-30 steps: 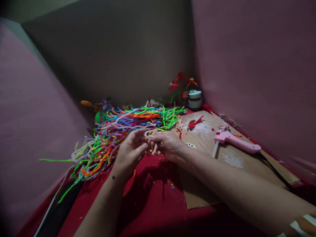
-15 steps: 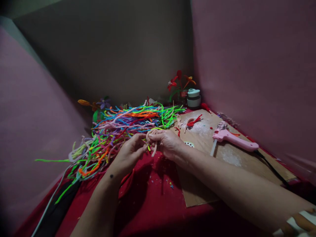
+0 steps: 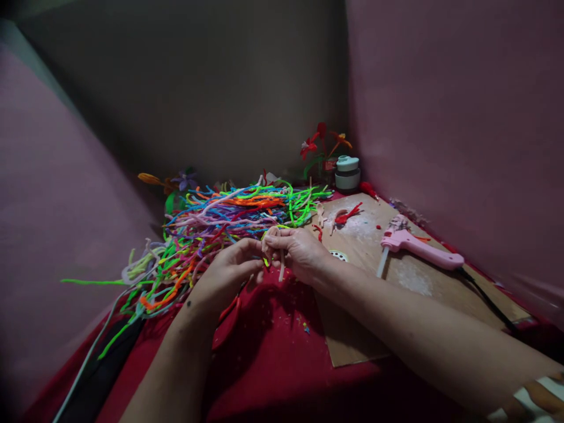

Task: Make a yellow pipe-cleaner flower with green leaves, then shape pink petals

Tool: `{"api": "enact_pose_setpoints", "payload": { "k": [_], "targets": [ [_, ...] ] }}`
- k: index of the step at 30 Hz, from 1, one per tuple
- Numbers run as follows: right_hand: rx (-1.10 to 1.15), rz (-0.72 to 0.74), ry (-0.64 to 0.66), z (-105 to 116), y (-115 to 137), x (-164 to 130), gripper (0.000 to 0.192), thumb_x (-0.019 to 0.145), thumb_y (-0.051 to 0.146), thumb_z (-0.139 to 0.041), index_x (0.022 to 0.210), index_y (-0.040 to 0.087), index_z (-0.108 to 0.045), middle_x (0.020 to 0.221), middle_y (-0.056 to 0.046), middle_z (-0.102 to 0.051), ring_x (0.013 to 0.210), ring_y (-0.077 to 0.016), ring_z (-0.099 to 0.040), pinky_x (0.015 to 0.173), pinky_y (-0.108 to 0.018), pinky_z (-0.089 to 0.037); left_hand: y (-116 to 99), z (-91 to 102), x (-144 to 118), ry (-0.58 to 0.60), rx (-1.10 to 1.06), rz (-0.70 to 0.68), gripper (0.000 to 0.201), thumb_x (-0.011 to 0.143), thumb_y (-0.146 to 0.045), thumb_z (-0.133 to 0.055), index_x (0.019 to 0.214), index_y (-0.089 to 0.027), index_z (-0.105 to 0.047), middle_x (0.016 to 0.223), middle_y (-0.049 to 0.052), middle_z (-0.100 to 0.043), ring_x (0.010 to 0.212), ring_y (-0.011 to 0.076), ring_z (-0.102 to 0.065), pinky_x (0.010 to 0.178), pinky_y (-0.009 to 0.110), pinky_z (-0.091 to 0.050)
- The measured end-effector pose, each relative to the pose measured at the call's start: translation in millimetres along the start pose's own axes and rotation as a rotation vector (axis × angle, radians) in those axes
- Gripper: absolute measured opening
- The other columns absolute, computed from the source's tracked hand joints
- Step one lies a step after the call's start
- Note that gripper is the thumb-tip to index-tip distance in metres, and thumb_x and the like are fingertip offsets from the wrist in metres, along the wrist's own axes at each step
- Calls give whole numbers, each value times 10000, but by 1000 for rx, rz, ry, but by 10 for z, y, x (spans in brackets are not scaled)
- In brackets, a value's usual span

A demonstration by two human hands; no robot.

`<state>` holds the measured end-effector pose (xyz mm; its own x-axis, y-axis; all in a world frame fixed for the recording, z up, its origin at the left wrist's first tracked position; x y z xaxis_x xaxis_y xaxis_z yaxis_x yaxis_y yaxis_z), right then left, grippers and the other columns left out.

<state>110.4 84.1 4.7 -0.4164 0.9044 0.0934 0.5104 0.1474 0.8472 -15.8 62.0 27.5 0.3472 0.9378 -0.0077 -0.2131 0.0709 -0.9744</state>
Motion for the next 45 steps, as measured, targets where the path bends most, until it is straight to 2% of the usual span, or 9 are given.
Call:
{"api": "enact_pose_setpoints", "payload": {
  "k": [6, 12, 15, 20, 26, 30, 33, 41, 45],
  "targets": [
    [11, 20, 17, 12, -12, -1, 173, 718, 242, -658, 623, 136, -560, 602, 18, -508, 479, -62, -382, 475, -233, -257, 66, -94, 20, -23, -384, 41, 177, 697, -224, -688, 786, -135, -564, 660, -22, -569, 472, 33, -463, 431, 150, -372],
    [-5, -5, 23, 23, -18, -6, 211, 710, 274, -675, 613, 142, -542, 539, 16, -507, 454, -70, -405, 468, -234, -248, 71, -84, 23, 91, -416, 59, 187, 756, -292, -645, 745, -119, -575, 683, 13, -603, 468, 60, -520, 348, 148, -392],
    [-21, -7, 27, 18, -11, -1, 227, 693, 290, -685, 596, 145, -541, 536, 9, -517, 458, -76, -411, 468, -240, -252, 67, -58, 17, 84, -406, 53, 197, 763, -321, -637, 760, -134, -575, 690, 2, -606, 446, 63, -525, 332, 159, -413],
    [-25, -17, -18, 9, 2, -3, 207, 644, 265, -700, 568, 142, -553, 524, 20, -508, 441, -62, -382, 458, -233, -255, 53, -40, 15, 12, -321, 72, 192, 737, -299, -656, 733, -124, -578, 588, -22, -575, 358, 47, -464, 298, 158, -389],
    [-130, -51, -5, -29, 33, -25, 139, 637, 262, -666, 634, 139, -601, 620, -12, -579, 535, -95, -478, 519, -242, -341, 5, 24, 14, -180, -308, 3, 189, 716, -283, -662, 734, -120, -567, 552, -15, -582, 370, 62, -477, 315, 161, -379],
    [-327, -127, -7, -48, 23, -53, 96, 582, 198, -639, 532, 140, -582, 515, 8, -526, 452, -72, -406, 433, -226, -293, -4, 77, 22, -262, -324, -25, 217, 675, -289, -691, 747, -125, -566, 562, -8, -602, 366, 66, -471, 317, 169, -372],
    [-334, -122, 16, -76, 3, -61, 113, 620, 216, -619, 542, 144, -580, 445, 30, -490, 372, -65, -381, 389, -225, -297, -10, 92, 28, -289, -305, -25, 229, 656, -285, -699, 738, -122, -561, 551, -10, -595, 370, 65, -472, 321, 164, -363],
    [-155, 128, -144, -94, 88, -68, 92, 653, 188, -623, 651, 150, -539, 613, -15, -638, 465, -85, -528, 484, -231, -428, -21, 74, 0, -355, -186, -74, 140, 686, -237, -634, 745, -140, -552, 480, -47, -550, 318, 66, -427, 289, 165, -315],
    [-344, 310, -263, -61, 156, -111, 85, 697, 199, -605, 688, 157, -532, 635, -1, -617, 531, -103, -555, 543, -255, -451, -29, -2, -13, -374, -51, -83, 75, 705, -211, -591, 713, -144, -557, 436, -64, -509, 298, 57, -396, 284, 158, -299]
  ]
}}
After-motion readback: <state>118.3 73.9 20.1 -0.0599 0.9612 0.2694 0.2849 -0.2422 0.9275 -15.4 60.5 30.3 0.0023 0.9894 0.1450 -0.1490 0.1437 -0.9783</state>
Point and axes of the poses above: each hand's wrist, its own x-axis towards the middle knuckle, its own z-axis out of the back of the hand, y = z × x, the point moved 3 cm from there along x, towards the middle knuckle
